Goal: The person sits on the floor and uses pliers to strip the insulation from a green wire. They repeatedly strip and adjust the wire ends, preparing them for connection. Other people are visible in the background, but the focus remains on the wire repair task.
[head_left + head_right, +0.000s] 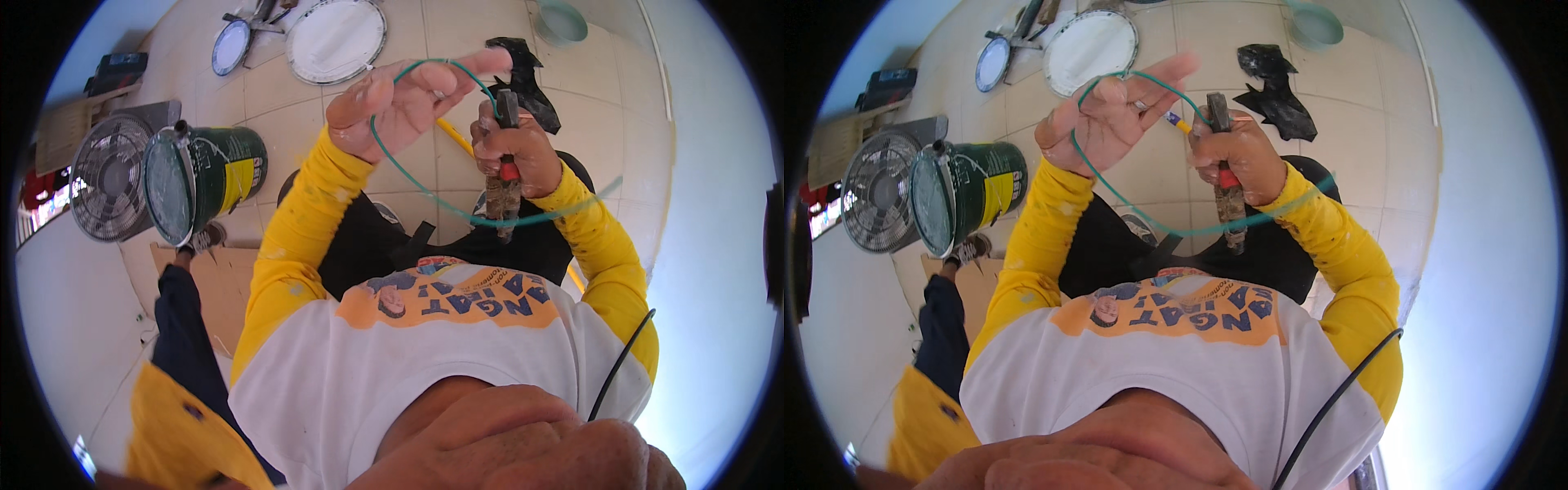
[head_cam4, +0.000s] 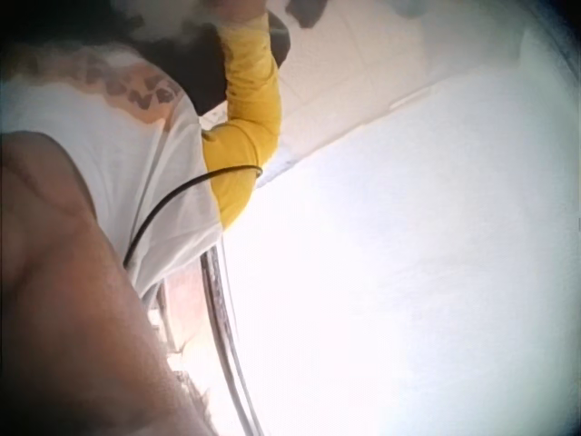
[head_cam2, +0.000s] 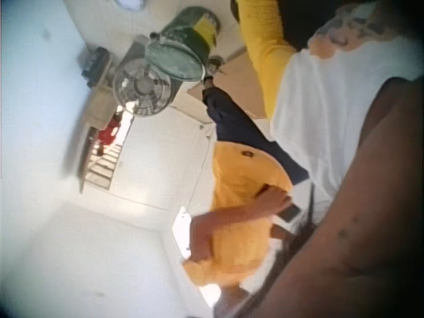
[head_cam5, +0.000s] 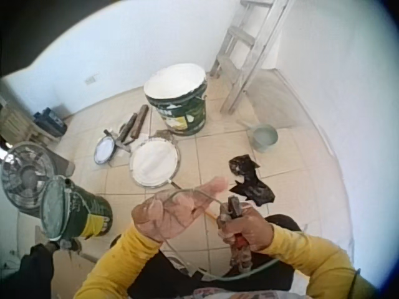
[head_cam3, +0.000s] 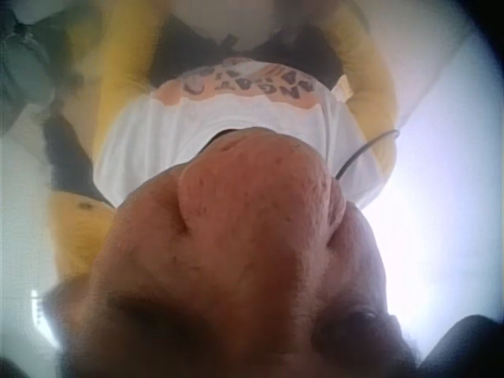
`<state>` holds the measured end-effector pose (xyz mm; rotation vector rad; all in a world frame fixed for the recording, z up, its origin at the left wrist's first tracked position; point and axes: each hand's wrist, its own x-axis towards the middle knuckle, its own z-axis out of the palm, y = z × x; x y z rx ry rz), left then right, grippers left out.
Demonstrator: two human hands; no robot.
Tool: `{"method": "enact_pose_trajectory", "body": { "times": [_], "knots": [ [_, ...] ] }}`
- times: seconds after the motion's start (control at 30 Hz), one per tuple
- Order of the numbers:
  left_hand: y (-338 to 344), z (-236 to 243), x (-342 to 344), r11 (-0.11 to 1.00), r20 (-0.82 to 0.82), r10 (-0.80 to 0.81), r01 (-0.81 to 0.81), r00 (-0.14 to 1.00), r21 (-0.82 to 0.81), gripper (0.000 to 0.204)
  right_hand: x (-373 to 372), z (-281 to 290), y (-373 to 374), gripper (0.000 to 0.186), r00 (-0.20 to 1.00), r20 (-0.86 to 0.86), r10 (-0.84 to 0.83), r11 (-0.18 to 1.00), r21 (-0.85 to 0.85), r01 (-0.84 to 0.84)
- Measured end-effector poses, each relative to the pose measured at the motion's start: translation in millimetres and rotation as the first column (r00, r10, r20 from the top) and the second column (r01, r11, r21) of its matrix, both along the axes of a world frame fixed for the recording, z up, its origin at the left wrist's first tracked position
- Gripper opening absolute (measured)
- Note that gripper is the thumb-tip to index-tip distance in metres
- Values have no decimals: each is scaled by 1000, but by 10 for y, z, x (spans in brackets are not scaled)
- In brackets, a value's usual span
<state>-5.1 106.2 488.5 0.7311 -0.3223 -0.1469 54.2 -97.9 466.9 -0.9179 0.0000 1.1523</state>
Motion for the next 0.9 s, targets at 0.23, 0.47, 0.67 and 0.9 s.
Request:
{"method": "enact_pose_trajectory", "body": {
  "times": [0.23,0.47,0.67,0.9],
  "knots": [
    [29,-490,99,811,-172,-202,66,964,-582,31,-27,-36,85,15,988,153,-35,998,-43,42],
    [2401,-845,-807,808,-161,558,-577,814,-116,21,429,-220,-371,24,761,241,-603,789,38,613],
    [1433,-352,-205,800,-186,534,-564,825,-202,33,115,-120,80,20,973,72,220,944,-268,-194],
    [1510,-370,-364,786,-72,352,-336,933,-519,38,-826,-412,-240,38,901,193,389,855,-440,-275]
  ]
}}
